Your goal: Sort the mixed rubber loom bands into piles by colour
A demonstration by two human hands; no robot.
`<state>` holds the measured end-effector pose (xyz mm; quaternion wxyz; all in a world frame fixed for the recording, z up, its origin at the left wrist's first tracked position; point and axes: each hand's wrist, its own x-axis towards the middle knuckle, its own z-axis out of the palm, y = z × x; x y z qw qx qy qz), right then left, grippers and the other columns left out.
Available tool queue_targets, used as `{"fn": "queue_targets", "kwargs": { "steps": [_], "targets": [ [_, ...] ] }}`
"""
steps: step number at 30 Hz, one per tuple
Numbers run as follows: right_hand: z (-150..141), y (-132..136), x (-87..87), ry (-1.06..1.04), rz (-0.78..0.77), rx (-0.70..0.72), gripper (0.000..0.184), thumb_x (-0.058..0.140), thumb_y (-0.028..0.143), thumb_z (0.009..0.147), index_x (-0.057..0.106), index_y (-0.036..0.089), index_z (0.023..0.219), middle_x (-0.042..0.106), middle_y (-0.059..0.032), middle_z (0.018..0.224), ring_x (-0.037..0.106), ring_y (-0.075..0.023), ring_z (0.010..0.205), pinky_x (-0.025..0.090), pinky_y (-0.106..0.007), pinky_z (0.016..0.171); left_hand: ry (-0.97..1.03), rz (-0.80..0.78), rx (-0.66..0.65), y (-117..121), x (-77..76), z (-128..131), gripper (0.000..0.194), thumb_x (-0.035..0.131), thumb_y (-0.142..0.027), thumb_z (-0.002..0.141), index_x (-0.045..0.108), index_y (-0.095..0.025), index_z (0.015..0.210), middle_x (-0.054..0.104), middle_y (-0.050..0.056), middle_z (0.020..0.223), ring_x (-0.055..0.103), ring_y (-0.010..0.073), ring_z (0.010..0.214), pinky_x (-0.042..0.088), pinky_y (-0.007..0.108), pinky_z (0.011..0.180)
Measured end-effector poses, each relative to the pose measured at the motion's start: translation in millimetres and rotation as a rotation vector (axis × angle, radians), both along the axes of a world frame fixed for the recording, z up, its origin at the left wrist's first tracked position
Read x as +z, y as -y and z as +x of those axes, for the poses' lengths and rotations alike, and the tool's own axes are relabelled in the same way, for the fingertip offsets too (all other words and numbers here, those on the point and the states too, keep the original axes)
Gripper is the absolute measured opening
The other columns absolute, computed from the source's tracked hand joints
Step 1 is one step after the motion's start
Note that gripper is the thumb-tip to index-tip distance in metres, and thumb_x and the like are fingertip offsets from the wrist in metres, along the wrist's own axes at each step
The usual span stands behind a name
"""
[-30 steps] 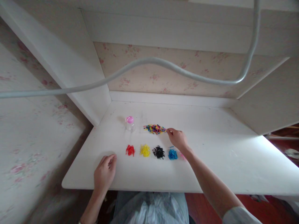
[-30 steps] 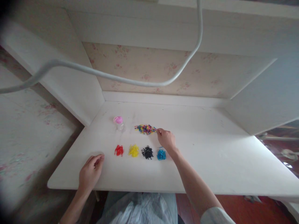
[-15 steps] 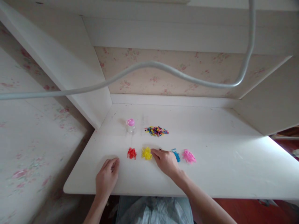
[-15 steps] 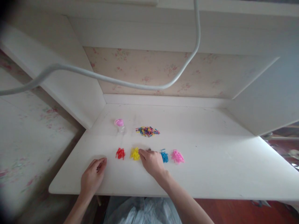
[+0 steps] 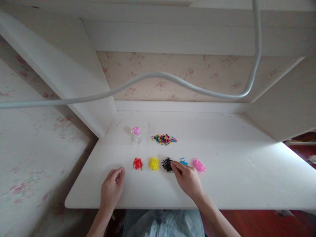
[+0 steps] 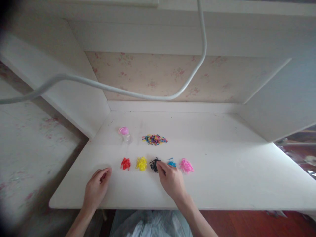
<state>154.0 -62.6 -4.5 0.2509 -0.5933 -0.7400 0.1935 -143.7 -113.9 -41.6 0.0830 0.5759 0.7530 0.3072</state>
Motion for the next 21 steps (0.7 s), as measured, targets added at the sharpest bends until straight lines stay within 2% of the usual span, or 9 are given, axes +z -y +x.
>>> {"fn": "queue_targets", "kwargs": {
  "steps": [3, 6, 10, 12, 16, 21],
  "targets": [
    [26.2, 20.8, -19.5, -0.132, 0.013, -0.111, 0.037, 0.042, 0.044, 0.091, 0.071, 0.021, 0.097, 0.072, -0.0047, 0.08, 0.065, -0.0133, 0.062, 0.045, -0.018, 0.058, 0.046, 0.006, -0.121, -11.0, 13.3, 15.2, 0.028, 0.043, -0.039, 0.089, 0.063, -0.02, 0.091, 0.064, 0.003, 0.081, 0.06, 0.0128, 0.07, 0.046, 0.023, 0.066],
    [46.6, 40.3, -39.6, -0.163, -0.004, -0.205, 0.038, 0.043, 0.046, 0.09, 0.072, 0.02, 0.095, 0.072, -0.0055, 0.079, 0.065, -0.014, 0.061, 0.047, -0.019, 0.057, 0.038, -0.042, -0.284, -30.7, 30.7, 40.5, 0.027, 0.042, -0.037, 0.09, 0.063, -0.021, 0.093, 0.065, 0.003, 0.089, 0.06, 0.0125, 0.076, 0.046, 0.023, 0.07],
    [56.6, 54.1, -56.9, -0.102, 0.036, -0.191, 0.039, 0.041, 0.043, 0.092, 0.072, 0.021, 0.097, 0.072, -0.0074, 0.085, 0.067, -0.0157, 0.066, 0.049, -0.02, 0.06, -0.054, -0.142, -0.442, -70.2, 43.9, 74.2, 0.024, 0.043, -0.032, 0.089, 0.065, -0.022, 0.091, 0.066, 0.003, 0.092, 0.06, 0.0123, 0.077, 0.045, 0.024, 0.073],
    [55.2, 55.6, -59.5, -0.028, 0.079, -0.149, 0.038, 0.04, 0.04, 0.092, 0.072, 0.021, 0.097, 0.072, -0.0077, 0.086, 0.067, -0.0152, 0.066, 0.048, -0.02, 0.061, -0.119, -0.175, -0.463, -92.4, 43.0, 85.8, 0.021, 0.045, -0.028, 0.088, 0.065, -0.022, 0.09, 0.066, 0.003, 0.093, 0.061, 0.012, 0.078, 0.044, 0.023, 0.075],
    [50.4, 54.7, -56.9, 0.097, 0.147, -0.117, 0.037, 0.038, 0.036, 0.093, 0.072, 0.022, 0.096, 0.072, -0.0066, 0.08, 0.066, -0.0137, 0.062, 0.045, -0.019, 0.058, -0.231, -0.172, -0.376, -130.5, 32.5, 97.9, 0.023, 0.044, -0.023, 0.088, 0.063, -0.019, 0.098, 0.066, 0.006, 0.1, 0.061, 0.0136, 0.088, 0.043, 0.023, 0.08],
    [50.7, 55.9, -54.4, 0.122, 0.162, -0.098, 0.036, 0.036, 0.033, 0.094, 0.07, 0.021, 0.097, 0.071, -0.0064, 0.078, 0.065, -0.0134, 0.064, 0.043, -0.02, 0.061, -0.268, -0.159, -0.323, -153.1, 19.2, 105.4, 0.03, 0.042, -0.022, 0.089, 0.059, -0.015, 0.113, 0.064, 0.011, 0.109, 0.06, 0.0166, 0.097, 0.042, 0.026, 0.084]
  ]
}}
